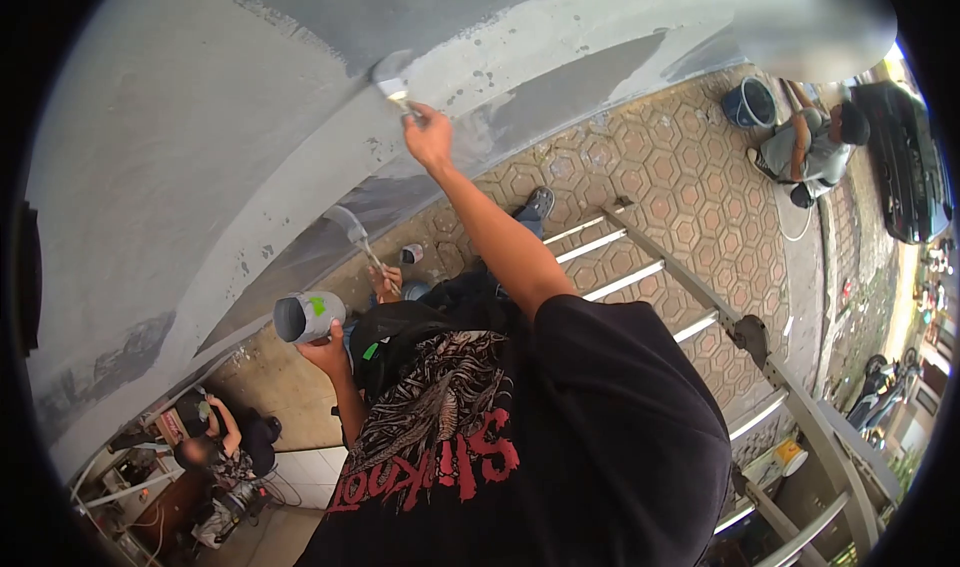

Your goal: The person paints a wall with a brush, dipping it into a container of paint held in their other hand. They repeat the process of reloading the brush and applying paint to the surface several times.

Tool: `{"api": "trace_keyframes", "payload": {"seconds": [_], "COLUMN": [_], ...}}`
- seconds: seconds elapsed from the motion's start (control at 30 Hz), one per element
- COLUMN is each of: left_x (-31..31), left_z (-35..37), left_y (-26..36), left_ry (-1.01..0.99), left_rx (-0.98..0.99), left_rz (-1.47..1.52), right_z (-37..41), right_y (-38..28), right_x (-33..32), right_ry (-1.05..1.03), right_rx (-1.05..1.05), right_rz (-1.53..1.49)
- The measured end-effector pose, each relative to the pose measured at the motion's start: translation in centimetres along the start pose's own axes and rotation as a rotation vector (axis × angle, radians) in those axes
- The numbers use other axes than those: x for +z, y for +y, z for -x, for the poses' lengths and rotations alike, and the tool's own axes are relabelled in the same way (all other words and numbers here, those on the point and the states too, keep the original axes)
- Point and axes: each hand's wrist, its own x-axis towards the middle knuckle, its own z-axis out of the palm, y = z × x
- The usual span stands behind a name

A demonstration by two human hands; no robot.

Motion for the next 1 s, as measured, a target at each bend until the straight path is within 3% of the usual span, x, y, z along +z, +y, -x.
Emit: {"api": "trace_keyframes", "payload": {"seconds": [0.03, 0.13, 0.27, 0.33, 0.47, 0.7, 0.77, 0.93, 1.0], "left_x": [0.0, 0.0, 0.0, 0.1, 0.7, 2.0, 2.3, 2.6, 2.4], "left_z": [-0.2, -0.8, -1.4, -1.5, -1.5, -1.8, -2.0, -1.9, -1.8], "left_y": [0.2, 0.0, 0.4, 0.5, 0.8, 0.7, 0.6, 1.0, 1.2], "left_ry": [-0.009, -0.029, -0.028, -0.029, -0.037, -0.027, -0.06, -0.036, -0.026], "left_rx": [0.014, 0.045, 0.054, 0.053, 0.026, 0.001, 0.02, 0.017, 0.028], "left_rz": [0.015, 0.017, 0.013, 0.0, -0.011, 0.015, 0.054, 0.066, 0.054], "right_z": [0.3, 2.5, 2.0, 1.9, -0.5, -0.7, 1.0, 2.7, 2.4], "right_y": [-0.4, -1.7, 4.9, 3.7, 0.5, -1.8, -0.4, -2.4, -3.5], "right_x": [-0.1, -2.1, -2.0, -2.4, -2.0, -3.5, -4.4, -4.2, -3.0], "right_ry": [-0.128, -0.095, 0.041, 0.035, -0.02, 0.029, 0.068, -0.029, 0.017], "right_rx": [-0.012, 0.118, 0.135, 0.23, 0.198, -0.06, -0.282, -0.242, -0.467], "right_rz": [0.039, 0.018, -0.021, -0.186, -0.103, -0.112, 0.111, 0.168, -0.007]}}
